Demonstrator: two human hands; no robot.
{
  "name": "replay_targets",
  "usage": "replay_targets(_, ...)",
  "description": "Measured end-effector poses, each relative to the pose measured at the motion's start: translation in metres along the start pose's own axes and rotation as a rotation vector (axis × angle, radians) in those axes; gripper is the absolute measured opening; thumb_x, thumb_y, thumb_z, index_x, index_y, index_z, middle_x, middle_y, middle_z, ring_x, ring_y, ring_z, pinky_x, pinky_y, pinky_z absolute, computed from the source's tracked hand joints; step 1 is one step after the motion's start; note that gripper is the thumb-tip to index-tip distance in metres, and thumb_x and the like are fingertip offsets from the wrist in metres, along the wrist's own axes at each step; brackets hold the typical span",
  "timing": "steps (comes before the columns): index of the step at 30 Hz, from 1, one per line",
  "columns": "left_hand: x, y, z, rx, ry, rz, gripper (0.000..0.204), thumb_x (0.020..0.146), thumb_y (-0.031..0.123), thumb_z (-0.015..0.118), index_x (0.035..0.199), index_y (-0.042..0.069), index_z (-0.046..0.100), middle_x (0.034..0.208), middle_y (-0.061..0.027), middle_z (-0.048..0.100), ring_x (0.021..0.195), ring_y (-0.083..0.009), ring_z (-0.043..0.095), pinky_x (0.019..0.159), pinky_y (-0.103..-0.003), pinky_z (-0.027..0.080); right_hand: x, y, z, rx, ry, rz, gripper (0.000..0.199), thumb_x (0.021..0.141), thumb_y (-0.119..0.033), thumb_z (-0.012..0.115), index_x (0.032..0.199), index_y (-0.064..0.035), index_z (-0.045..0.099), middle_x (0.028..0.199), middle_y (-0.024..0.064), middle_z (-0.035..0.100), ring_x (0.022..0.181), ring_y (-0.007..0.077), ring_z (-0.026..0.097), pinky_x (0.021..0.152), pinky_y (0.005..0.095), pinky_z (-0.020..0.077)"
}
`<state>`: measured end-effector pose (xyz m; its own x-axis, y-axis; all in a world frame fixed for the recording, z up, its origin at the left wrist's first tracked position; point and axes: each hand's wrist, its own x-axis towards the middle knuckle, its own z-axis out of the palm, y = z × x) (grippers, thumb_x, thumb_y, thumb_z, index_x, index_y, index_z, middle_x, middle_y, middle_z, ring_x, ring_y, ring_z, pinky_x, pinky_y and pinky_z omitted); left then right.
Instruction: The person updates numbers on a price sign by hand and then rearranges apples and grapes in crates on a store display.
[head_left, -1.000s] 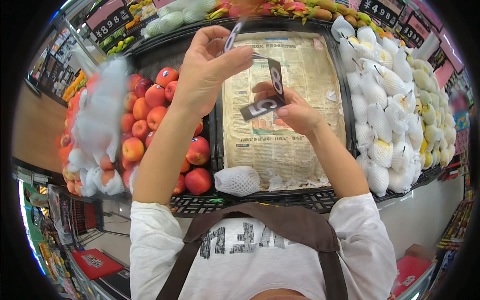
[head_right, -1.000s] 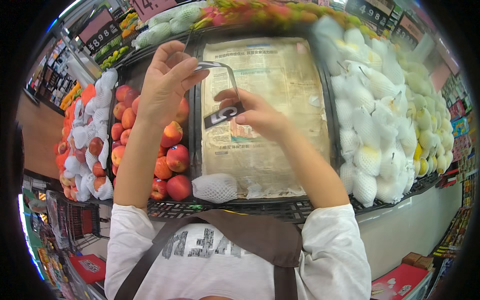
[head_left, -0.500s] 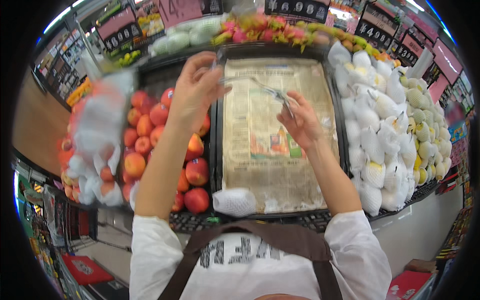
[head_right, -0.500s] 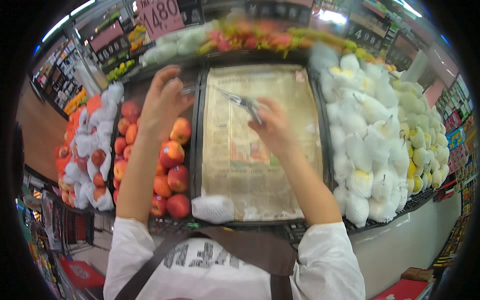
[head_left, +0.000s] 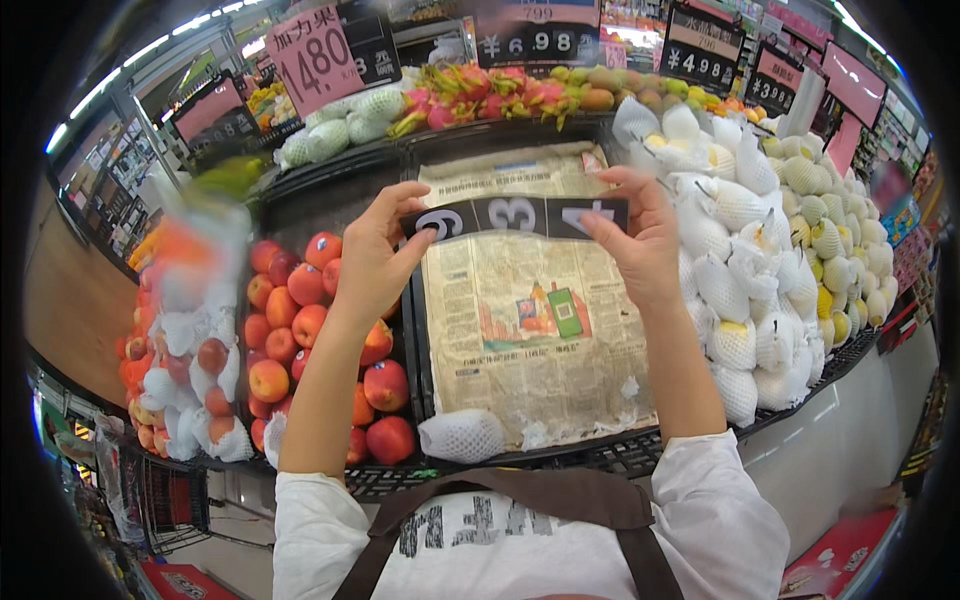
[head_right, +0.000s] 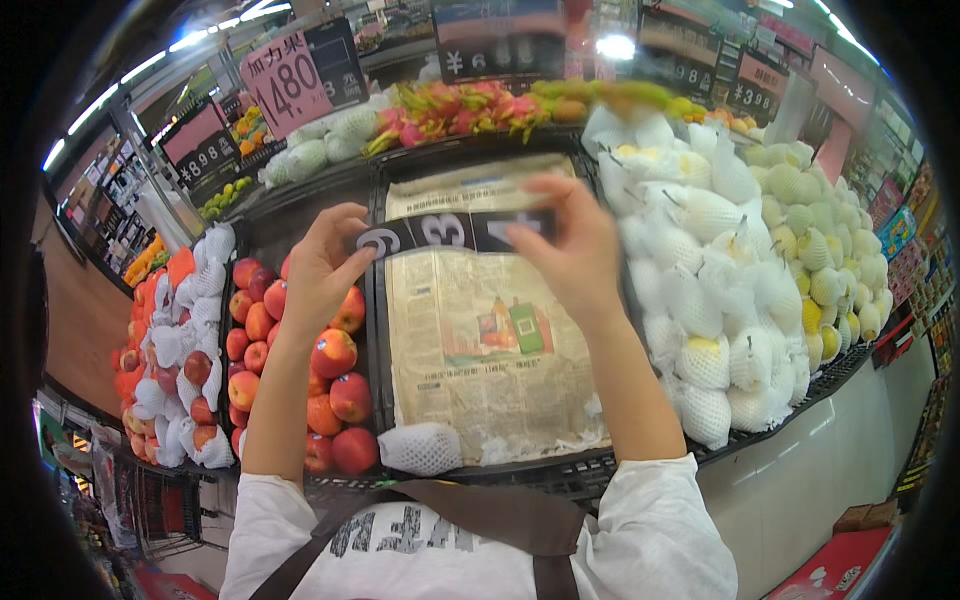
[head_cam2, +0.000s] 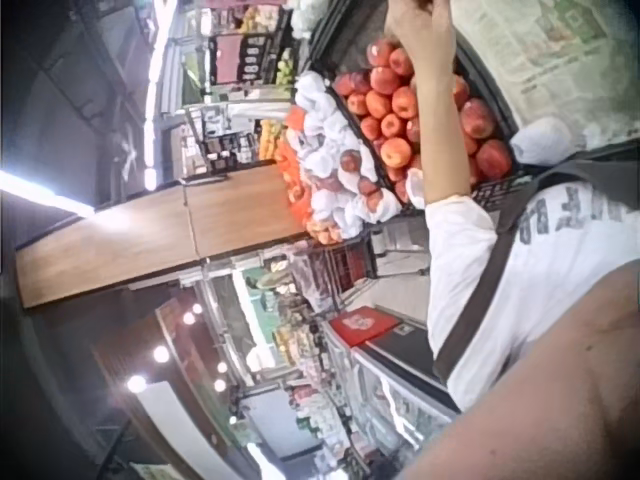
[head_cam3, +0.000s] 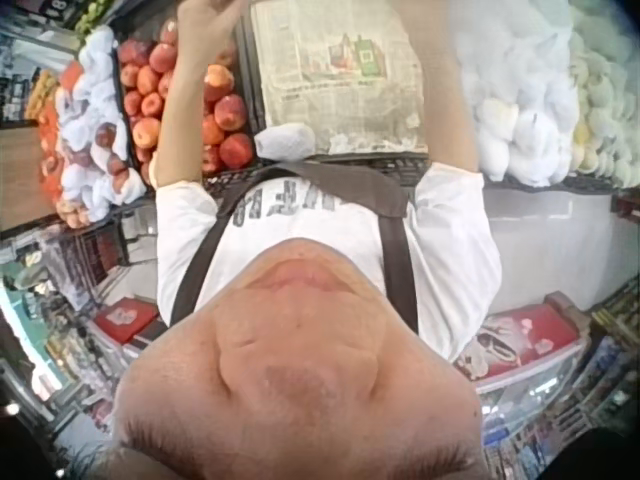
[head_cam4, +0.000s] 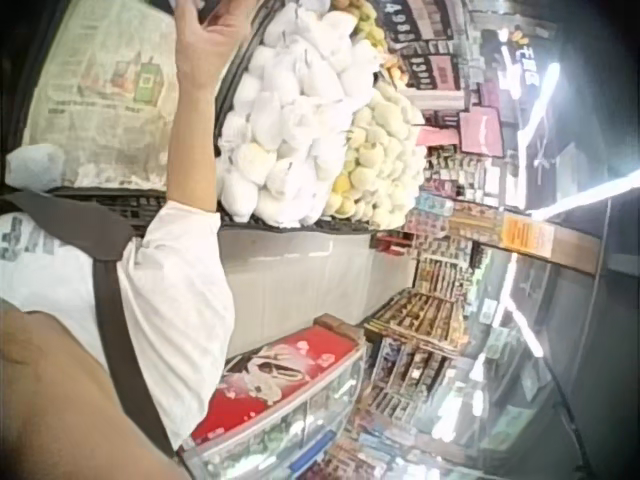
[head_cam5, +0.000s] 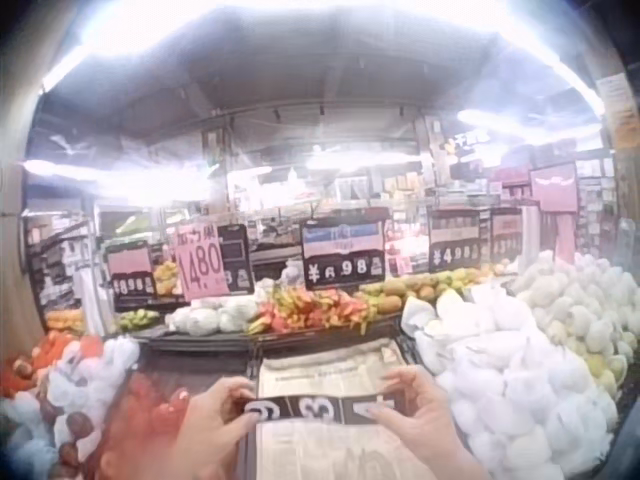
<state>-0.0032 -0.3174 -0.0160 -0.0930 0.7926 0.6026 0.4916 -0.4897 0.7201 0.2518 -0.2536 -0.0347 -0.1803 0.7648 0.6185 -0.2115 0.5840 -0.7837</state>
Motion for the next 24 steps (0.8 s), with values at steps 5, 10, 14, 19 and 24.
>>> replay_targets(5, 0.0, 0.001, 0.008, 0.184, 0.023, -0.062, 0.016, 0.082, 0.003, 0.059, 0.097, -0.001, 0.052, 0.081, -0.0036, 0.059, 0.077, -0.0073, 0.057, 0.067, -0.022, 0.046, -0.018, -0.028, 0.021, -0.525, -0.006, -0.786, 0.027, 0.066, 0.003, 0.069, 0.089, -0.0065, 0.059, 0.09, 0.0046, 0.063, 0.075, 0.0123, 0.055, 0.066, 0.0236, 0.043)
replay_targets(10, -0.005, 0.003, 0.025, -0.573, 0.026, -0.102, 0.015, 0.089, 0.001, 0.048, 0.104, 0.003, 0.048, 0.1, -0.004, 0.059, 0.088, -0.0093, 0.057, 0.076, -0.027, 0.05, -0.029, -0.033, 0.043, -0.673, -0.158, -0.985, 0.021, 0.059, -0.007, 0.066, 0.078, -0.0099, 0.06, 0.097, 0.0021, 0.064, 0.075, 0.0162, 0.053, 0.065, 0.028, 0.038)
replay_targets(14, -0.019, 0.01, 0.038, -0.807, -0.052, -0.327, 0.023, 0.093, 0.011, 0.042, 0.115, 0.005, 0.047, 0.103, -0.004, 0.06, 0.093, -0.013, 0.059, 0.077, -0.029, 0.05, -0.028, -0.016, 0.049, -0.769, -0.17, -0.875, 0.015, 0.058, -0.01, 0.064, 0.069, -0.0118, 0.054, 0.106, -0.001, 0.061, 0.089, 0.0158, 0.053, 0.075, 0.0323, 0.0357)
replay_targets(19, -0.023, 0.021, 0.036, -1.082, -0.195, -0.513, 0.028, 0.094, 0.024, 0.044, 0.115, 0.007, 0.05, 0.102, -0.004, 0.061, 0.093, -0.0145, 0.06, 0.077, -0.031, 0.05, -0.026, -0.001, 0.049, -0.833, -0.262, -0.753, 0.015, 0.061, -0.01, 0.063, 0.068, -0.0111, 0.05, 0.108, 0.0011, 0.06, 0.104, 0.0187, 0.051, 0.086, 0.0376, 0.0338)
replay_targets(24, -0.017, 0.007, 0.041, -0.892, 0.004, -0.468, 0.02, 0.092, 0.022, 0.049, 0.105, 0.008, 0.053, 0.1, -0.0057, 0.062, 0.091, -0.0173, 0.06, 0.083, -0.035, 0.047, -0.027, 0.003, 0.05, -0.835, -0.284, -0.77, 0.014, 0.061, -0.012, 0.063, 0.072, -0.0127, 0.053, 0.106, 0.0005, 0.056, 0.102, 0.02, 0.05, 0.085, 0.0376, 0.0333)
